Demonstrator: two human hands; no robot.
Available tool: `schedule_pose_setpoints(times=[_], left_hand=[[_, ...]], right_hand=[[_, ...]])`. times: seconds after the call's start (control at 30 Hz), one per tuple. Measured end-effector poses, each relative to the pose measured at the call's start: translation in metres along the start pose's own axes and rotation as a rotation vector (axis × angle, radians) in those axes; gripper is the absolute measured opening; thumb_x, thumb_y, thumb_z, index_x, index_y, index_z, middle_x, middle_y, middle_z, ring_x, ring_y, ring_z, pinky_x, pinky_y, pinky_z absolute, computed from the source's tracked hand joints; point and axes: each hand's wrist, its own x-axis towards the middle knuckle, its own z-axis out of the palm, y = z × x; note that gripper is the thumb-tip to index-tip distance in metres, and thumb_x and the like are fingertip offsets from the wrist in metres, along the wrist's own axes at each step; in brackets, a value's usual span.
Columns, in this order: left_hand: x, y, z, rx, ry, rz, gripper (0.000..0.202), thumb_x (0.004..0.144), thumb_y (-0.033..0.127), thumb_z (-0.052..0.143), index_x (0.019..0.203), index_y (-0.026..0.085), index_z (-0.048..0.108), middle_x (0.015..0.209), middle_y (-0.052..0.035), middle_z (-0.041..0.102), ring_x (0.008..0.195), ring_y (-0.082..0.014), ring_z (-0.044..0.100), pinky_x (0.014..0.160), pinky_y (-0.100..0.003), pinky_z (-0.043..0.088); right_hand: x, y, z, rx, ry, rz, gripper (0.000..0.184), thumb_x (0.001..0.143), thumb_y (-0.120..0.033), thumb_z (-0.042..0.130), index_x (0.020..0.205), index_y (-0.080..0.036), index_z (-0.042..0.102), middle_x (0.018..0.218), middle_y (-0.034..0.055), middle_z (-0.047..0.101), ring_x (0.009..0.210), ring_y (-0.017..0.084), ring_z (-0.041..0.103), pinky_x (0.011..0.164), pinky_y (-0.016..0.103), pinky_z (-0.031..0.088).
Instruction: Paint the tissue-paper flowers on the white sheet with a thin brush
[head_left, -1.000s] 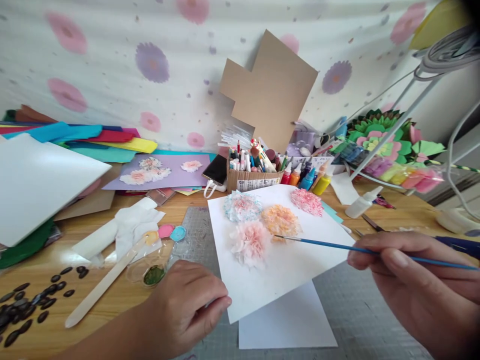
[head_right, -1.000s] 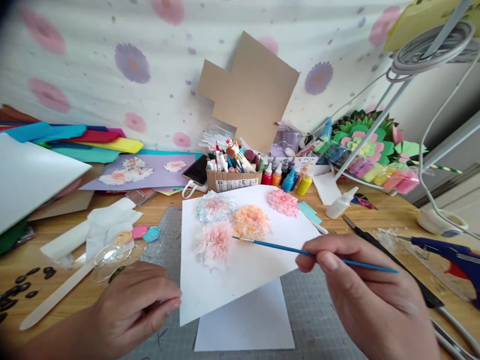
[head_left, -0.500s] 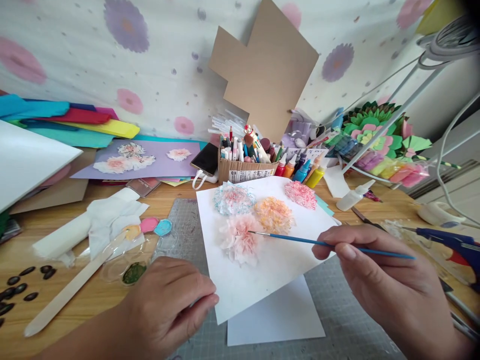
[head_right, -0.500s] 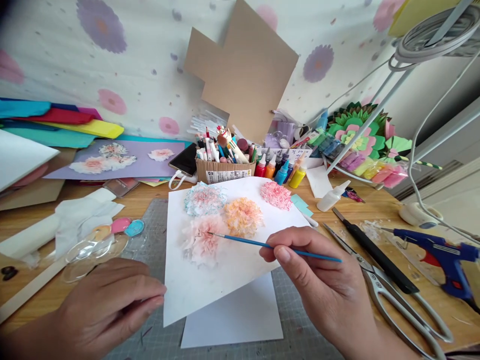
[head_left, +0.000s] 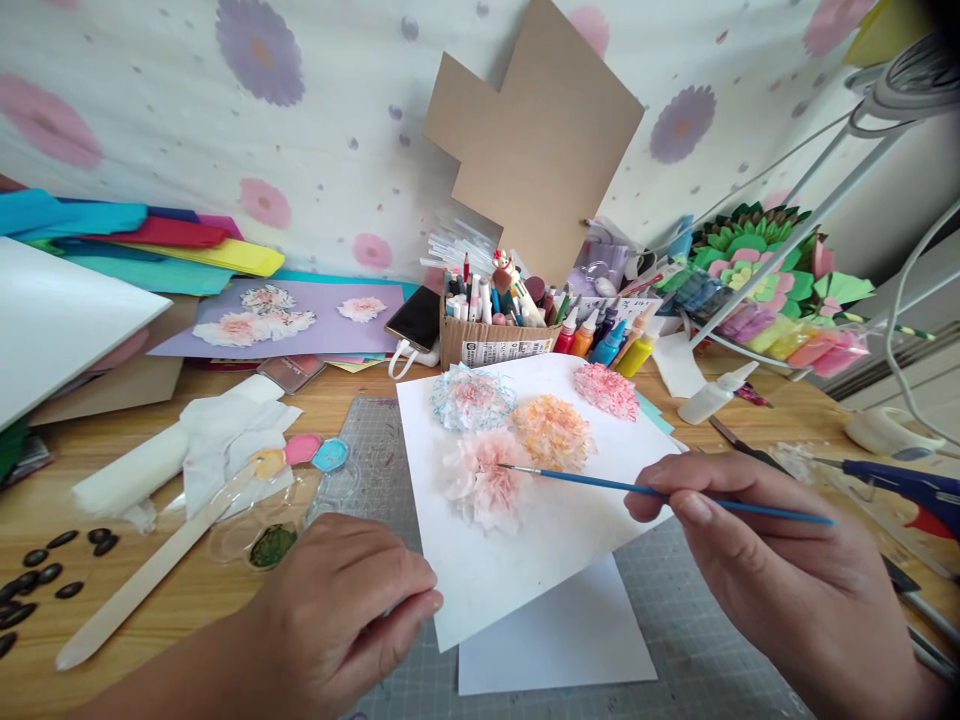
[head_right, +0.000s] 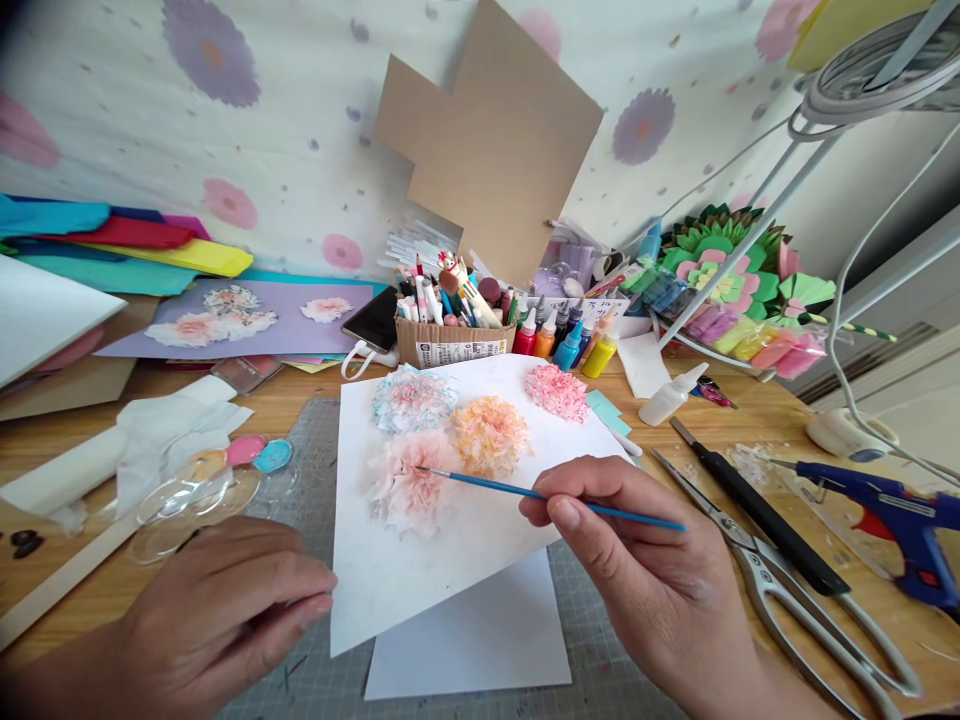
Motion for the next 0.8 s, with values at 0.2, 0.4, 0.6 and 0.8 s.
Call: schedule_pose_setpoints(times=[0.2,0.4,0.6,0.8], left_hand=[[0.001,0.001,0.0,-0.003,-0.003,-0.002,0.012,0.089,0.013,0.05,0.083,0.021,0.057,0.061,0.0066,0.058,0.053,-0.0095,0.053,0.054,-0.025,0.039],[0.001,0.001,-0.002,-0.006,0.001,-0.006,0.012,0.089,0.013,0.05,0.082,0.021,0.056,0.061,0.0064,0.058,0.052,-0.0098,0.052,0.054,-0.025,0.038],[0.0,0.0,0.0,0.001,-0.009,-0.003,0.013,0.089,0.012,0.05,0.082,0.021,0.056,0.061,0.0063,0.058,0.052,-0.0099,0.052,0.053,-0.025,0.038],[-0.001,0.0,0.0,-0.006,-0.019,-0.014,0.012,0.089,0.013,0.051,0.082,0.021,0.056,0.061,0.0063,0.058,0.053,-0.0102,0.053,0.055,-0.025,0.038]], right_hand=[[0.001,-0.005,0.005,-0.045,0.053,0.019,0.02,0.085,-0.041,0.067,0.093,-0.024,0.071,0.081,0.0046,0.068,0.077,0.017,0.068,0.066,0.02,0.059],[0.005,-0.006,0.013,-0.098,0.125,0.032,0.041,0.078,-0.059,0.068,0.09,-0.019,0.071,0.075,0.0075,0.066,0.077,0.022,0.067,0.065,0.028,0.059],[0.003,-0.005,0.01,-0.099,0.078,0.05,0.032,0.08,-0.05,0.069,0.091,-0.019,0.071,0.076,0.0067,0.067,0.076,0.02,0.068,0.064,0.024,0.059],[0.003,-0.006,0.005,-0.047,-0.021,-0.007,0.009,0.089,-0.029,0.064,0.096,-0.028,0.069,0.082,-0.0005,0.069,0.077,0.01,0.069,0.068,0.01,0.055]])
